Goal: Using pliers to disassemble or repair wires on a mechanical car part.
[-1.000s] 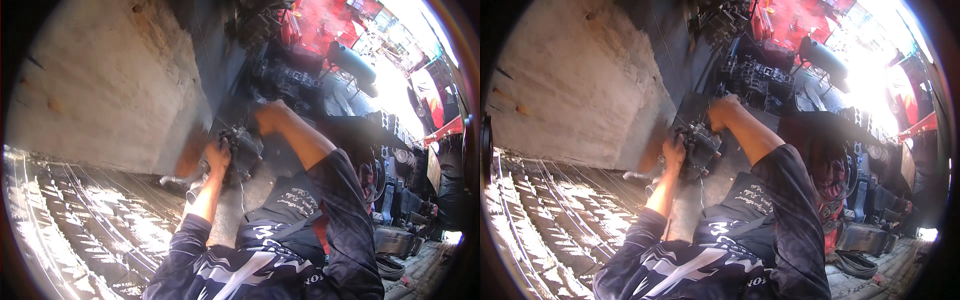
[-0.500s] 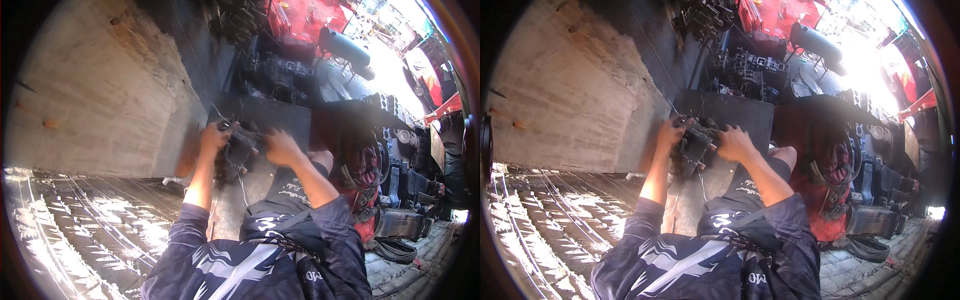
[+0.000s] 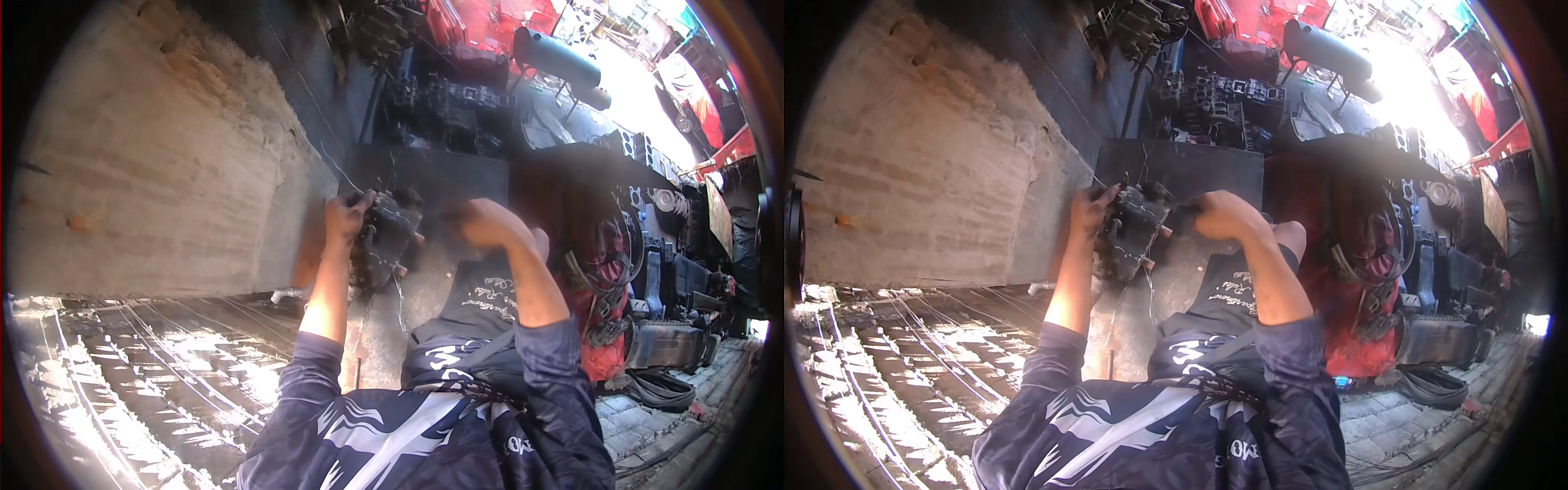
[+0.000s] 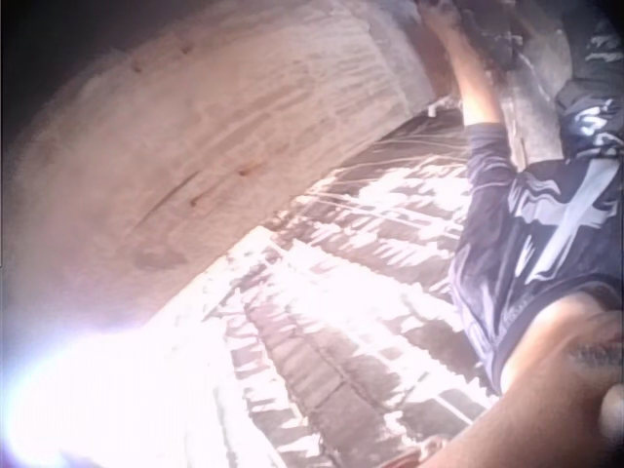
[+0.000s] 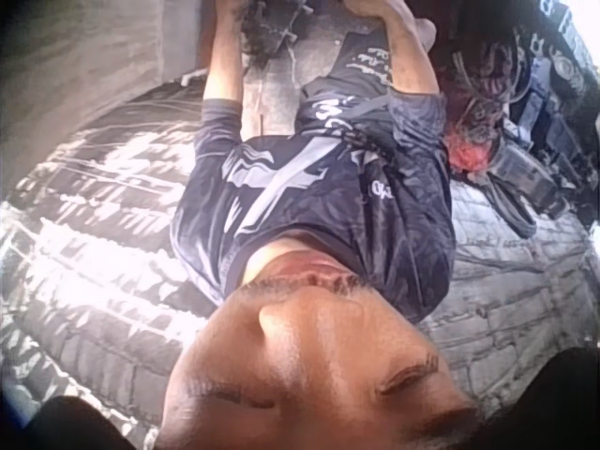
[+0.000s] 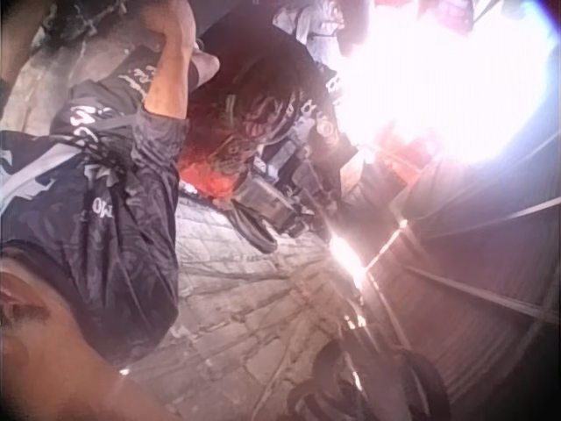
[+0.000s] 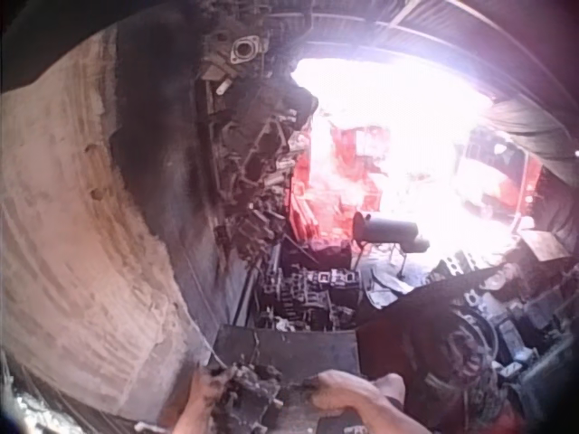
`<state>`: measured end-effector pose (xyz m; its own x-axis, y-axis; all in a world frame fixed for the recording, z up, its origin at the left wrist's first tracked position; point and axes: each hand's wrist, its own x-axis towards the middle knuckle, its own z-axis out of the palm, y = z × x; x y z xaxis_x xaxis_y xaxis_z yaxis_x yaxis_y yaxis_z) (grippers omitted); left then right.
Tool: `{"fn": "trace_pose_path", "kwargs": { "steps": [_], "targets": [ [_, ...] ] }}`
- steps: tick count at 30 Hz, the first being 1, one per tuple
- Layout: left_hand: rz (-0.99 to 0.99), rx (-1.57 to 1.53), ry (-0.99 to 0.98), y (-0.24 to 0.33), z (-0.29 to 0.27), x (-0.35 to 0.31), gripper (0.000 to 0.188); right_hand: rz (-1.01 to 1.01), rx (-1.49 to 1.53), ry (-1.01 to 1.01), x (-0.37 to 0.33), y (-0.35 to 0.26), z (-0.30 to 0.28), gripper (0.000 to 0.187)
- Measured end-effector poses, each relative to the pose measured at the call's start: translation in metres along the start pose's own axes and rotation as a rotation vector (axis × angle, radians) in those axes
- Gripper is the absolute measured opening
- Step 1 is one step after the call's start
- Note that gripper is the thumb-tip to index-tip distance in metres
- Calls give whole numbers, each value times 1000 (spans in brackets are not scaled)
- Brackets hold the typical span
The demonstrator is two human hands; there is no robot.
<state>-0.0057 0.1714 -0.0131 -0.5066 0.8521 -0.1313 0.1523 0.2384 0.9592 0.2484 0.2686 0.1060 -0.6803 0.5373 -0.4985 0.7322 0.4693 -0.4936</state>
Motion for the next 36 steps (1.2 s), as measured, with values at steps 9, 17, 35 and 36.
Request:
{"fn": "trace_pose_path", "kwargs": {
  "steps": [9, 17, 35, 36],
  "targets": [
    [-50, -18, 66, 22, -3, -13, 23, 30, 1197, 578, 11, -57, 126, 23],
    [32, 115, 202, 11, -6, -10, 24, -136, 1260, 906, -19, -76, 93, 23],
    [-70, -11, 171, 20, -2, -4, 26, 196, 1271, 267, -1, -108, 113, 27],
    [-51, 74, 190, 31, 3, -5, 27, 224, 1376, 188, -1, -101, 118, 27]
  ]
}}
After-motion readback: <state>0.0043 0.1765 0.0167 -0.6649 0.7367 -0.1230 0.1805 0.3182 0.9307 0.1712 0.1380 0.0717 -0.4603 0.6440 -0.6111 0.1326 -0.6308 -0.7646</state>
